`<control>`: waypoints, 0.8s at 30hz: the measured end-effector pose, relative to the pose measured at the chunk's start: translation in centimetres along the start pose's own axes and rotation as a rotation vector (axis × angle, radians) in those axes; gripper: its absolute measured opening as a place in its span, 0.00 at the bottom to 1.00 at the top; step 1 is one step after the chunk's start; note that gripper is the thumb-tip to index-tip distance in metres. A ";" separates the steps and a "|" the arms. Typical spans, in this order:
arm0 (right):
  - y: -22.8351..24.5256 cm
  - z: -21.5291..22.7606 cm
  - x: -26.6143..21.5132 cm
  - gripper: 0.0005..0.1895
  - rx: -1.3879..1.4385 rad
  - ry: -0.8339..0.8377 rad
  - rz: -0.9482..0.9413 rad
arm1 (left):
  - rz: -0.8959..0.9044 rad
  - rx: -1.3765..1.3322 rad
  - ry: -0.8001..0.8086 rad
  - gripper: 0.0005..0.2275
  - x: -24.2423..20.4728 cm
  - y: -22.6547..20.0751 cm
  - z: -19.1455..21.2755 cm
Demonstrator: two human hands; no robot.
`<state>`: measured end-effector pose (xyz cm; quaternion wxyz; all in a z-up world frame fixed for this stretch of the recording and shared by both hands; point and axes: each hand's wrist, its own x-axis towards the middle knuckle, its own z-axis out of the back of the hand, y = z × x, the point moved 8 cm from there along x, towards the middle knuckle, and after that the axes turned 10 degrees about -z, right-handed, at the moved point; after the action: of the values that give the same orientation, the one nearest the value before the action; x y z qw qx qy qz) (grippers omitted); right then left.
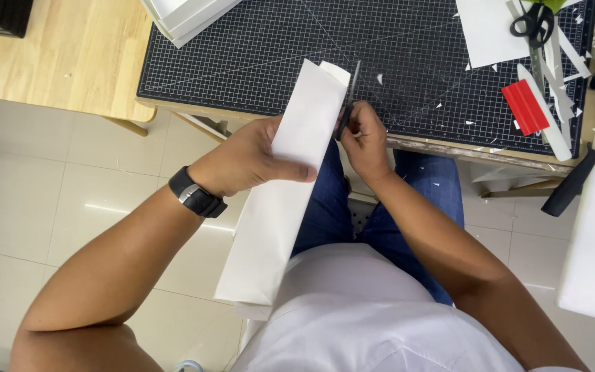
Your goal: Smoothing the edges of a white foam box using a scraper and trimming excess material with scissors
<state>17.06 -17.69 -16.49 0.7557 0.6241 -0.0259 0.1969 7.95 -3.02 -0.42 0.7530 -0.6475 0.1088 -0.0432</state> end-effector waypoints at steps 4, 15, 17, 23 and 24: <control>0.0 3.0 0.1 0.14 0.042 -0.071 -0.148 | -0.051 0.064 -0.064 0.17 0.4 0.0 0.3; -12.7 22.5 1.8 0.18 -0.694 -0.207 -0.462 | 0.330 0.198 -0.245 0.18 -2.5 -3.9 5.2; -14.0 23.9 2.1 0.16 -0.807 -0.156 -0.466 | 0.475 0.196 -0.416 0.15 -3.7 -4.0 7.1; -14.8 25.9 5.9 0.15 -0.901 -0.189 -0.458 | 0.369 0.453 -0.271 0.19 1.7 -4.1 5.1; -15.2 26.3 6.5 0.15 -0.960 -0.215 -0.494 | 0.337 0.530 -0.245 0.20 2.5 -4.2 4.8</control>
<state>33.52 -43.26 -23.00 0.9724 0.2133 -0.0426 -0.0849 11.71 0.46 4.07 0.8992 -0.4025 0.1083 0.1332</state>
